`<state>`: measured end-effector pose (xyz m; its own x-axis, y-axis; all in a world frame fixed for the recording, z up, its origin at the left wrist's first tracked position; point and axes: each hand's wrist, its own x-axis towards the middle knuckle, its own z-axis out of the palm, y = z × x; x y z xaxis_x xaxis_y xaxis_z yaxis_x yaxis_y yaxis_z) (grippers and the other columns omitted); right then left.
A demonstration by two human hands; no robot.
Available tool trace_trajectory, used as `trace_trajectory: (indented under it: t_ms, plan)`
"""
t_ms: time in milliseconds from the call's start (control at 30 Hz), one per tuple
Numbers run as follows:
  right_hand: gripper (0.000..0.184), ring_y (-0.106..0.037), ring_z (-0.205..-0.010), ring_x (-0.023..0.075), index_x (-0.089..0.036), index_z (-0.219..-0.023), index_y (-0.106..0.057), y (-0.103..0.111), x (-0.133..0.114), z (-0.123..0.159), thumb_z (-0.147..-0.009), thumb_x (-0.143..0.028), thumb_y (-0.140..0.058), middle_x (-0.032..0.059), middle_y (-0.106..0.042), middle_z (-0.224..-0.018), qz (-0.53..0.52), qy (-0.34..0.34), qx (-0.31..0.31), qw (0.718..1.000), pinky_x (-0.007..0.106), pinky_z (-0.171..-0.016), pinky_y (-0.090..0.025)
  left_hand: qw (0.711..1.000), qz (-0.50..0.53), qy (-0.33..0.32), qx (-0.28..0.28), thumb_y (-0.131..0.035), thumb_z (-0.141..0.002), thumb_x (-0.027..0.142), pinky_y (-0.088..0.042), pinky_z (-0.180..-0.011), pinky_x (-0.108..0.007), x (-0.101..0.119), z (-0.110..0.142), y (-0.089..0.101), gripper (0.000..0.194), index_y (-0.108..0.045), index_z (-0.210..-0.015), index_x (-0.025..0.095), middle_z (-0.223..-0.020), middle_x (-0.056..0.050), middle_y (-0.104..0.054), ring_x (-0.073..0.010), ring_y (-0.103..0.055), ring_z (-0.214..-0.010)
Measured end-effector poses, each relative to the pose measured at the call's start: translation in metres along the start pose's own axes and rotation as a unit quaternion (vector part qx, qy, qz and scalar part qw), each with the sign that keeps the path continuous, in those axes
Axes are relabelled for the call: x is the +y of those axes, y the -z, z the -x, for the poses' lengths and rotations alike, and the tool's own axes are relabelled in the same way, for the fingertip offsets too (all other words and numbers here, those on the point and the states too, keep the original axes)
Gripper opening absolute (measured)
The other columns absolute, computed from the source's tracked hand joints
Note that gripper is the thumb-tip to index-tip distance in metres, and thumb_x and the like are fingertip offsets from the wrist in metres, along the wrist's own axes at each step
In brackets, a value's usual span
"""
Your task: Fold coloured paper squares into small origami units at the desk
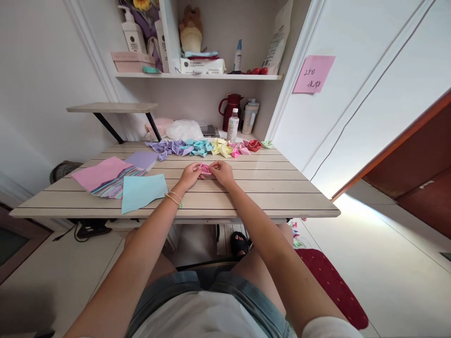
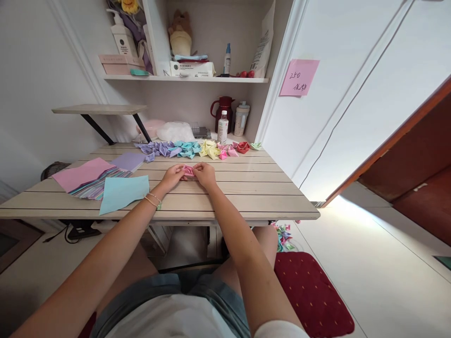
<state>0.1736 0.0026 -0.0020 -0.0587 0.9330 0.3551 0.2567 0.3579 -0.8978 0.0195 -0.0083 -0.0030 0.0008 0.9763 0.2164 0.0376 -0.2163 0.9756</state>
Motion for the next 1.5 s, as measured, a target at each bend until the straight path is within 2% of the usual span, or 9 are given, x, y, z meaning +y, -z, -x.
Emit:
trace_trajectory:
  t_ms: [167, 567, 733, 833, 933, 1100, 1267, 1400, 1500]
  plan:
    - [0.025, -0.055, -0.054, 0.0101, -0.019, -0.090, -0.061, 0.001, -0.003, -0.001, -0.075, -0.039, -0.059, -0.0014, -0.061, -0.073, 0.010, 0.065, -0.016, 0.998, 0.023, -0.058, -0.044, 0.998, 0.054, 0.015, 0.033, -0.051, -0.073, 0.009, -0.049, -0.058, -0.023, 0.001, 0.000, 0.001, 0.020, -0.060, -0.091, 0.011, -0.074, -0.006, -0.068, -0.0119, -0.063, -0.059]
    - [0.015, -0.053, -0.064, 0.0128, -0.022, -0.087, -0.063, 0.003, -0.015, 0.008, -0.078, -0.032, -0.060, 0.0006, -0.064, -0.078, 0.156, 0.187, -0.097, 0.965, 0.024, -0.066, -0.041, 0.990, 0.122, 0.040, 0.059, -0.060, -0.071, 0.017, -0.053, -0.070, -0.028, 0.010, 0.004, 0.002, 0.019, -0.059, -0.089, 0.013, -0.075, -0.005, -0.068, -0.0135, -0.066, -0.066]
    - [0.017, -0.055, -0.065, 0.0144, -0.020, -0.086, -0.061, 0.011, -0.010, 0.002, -0.081, -0.035, -0.053, 0.0031, -0.064, -0.082, 0.137, 0.096, 0.091, 0.982, 0.026, -0.067, -0.042, 0.989, 0.136, 0.051, 0.033, -0.063, -0.071, 0.028, -0.052, -0.069, -0.030, 0.013, 0.008, 0.003, 0.025, -0.058, -0.092, 0.014, -0.081, -0.008, -0.069, -0.0165, -0.068, -0.071]
    - [0.028, -0.057, -0.068, 0.0162, -0.018, -0.093, -0.059, 0.025, -0.005, -0.006, -0.085, -0.040, -0.045, 0.0066, -0.064, -0.089, 0.091, 0.025, 0.236, 0.967, 0.028, -0.068, -0.042, 0.990, 0.130, 0.049, 0.039, -0.063, -0.072, 0.029, -0.052, -0.069, -0.029, 0.013, 0.009, 0.004, 0.024, -0.057, -0.090, 0.014, -0.080, -0.008, -0.068, -0.0156, -0.067, -0.069]
    - [0.035, -0.059, -0.072, 0.0174, -0.015, -0.107, -0.055, 0.042, 0.002, -0.012, -0.088, -0.038, -0.036, 0.0105, -0.063, -0.101, 0.068, -0.024, 0.300, 0.951, 0.029, -0.070, -0.042, 0.991, 0.120, 0.054, 0.035, -0.063, -0.073, 0.028, -0.051, -0.067, -0.027, 0.014, 0.009, 0.005, 0.023, -0.057, -0.090, 0.014, -0.080, -0.008, -0.068, -0.0147, -0.067, -0.068]
    - [0.041, -0.062, -0.075, 0.0183, -0.017, -0.123, -0.047, 0.053, 0.020, -0.015, -0.085, -0.029, -0.038, 0.0090, -0.064, -0.102, 0.102, -0.051, 0.264, 0.958, 0.028, -0.068, -0.043, 0.992, 0.111, 0.053, 0.039, -0.065, -0.073, 0.027, -0.050, -0.065, -0.026, 0.007, 0.006, 0.006, 0.024, -0.057, -0.092, 0.014, -0.078, -0.007, -0.067, -0.0130, -0.066, -0.065]
    - [0.038, -0.062, -0.073, 0.0200, -0.017, -0.113, -0.055, 0.043, 0.026, -0.012, -0.080, -0.027, -0.040, 0.0074, -0.067, -0.088, 0.131, -0.049, 0.244, 0.960, 0.029, -0.068, -0.044, 0.998, 0.029, -0.020, 0.053, -0.061, -0.073, 0.020, -0.049, -0.064, -0.026, 0.004, 0.006, -0.003, 0.020, -0.059, -0.093, 0.015, -0.074, -0.004, -0.065, -0.0124, -0.064, -0.062]
    - [0.034, -0.062, -0.072, 0.0210, -0.018, -0.104, -0.061, 0.034, 0.026, -0.010, -0.076, -0.026, -0.043, 0.0065, -0.068, -0.083, 0.128, -0.039, 0.197, 0.971, 0.031, -0.072, -0.044, 0.986, -0.099, -0.133, 0.034, -0.063, -0.071, 0.018, -0.048, -0.076, -0.030, 0.037, 0.010, -0.003, 0.019, -0.064, -0.090, 0.018, -0.083, -0.006, -0.067, -0.0178, -0.064, -0.078]
    - [0.033, -0.062, -0.071, 0.0207, -0.018, -0.102, -0.062, 0.029, 0.026, -0.008, -0.075, -0.025, -0.043, 0.0057, -0.067, -0.081, 0.122, -0.027, 0.169, 0.978, 0.031, -0.071, -0.044, 0.960, -0.199, -0.194, 0.039, -0.070, -0.063, 0.015, -0.043, -0.089, -0.033, 0.072, 0.015, 0.028, 0.022, -0.067, -0.084, 0.021, -0.092, -0.007, -0.068, -0.0236, -0.060, -0.093]
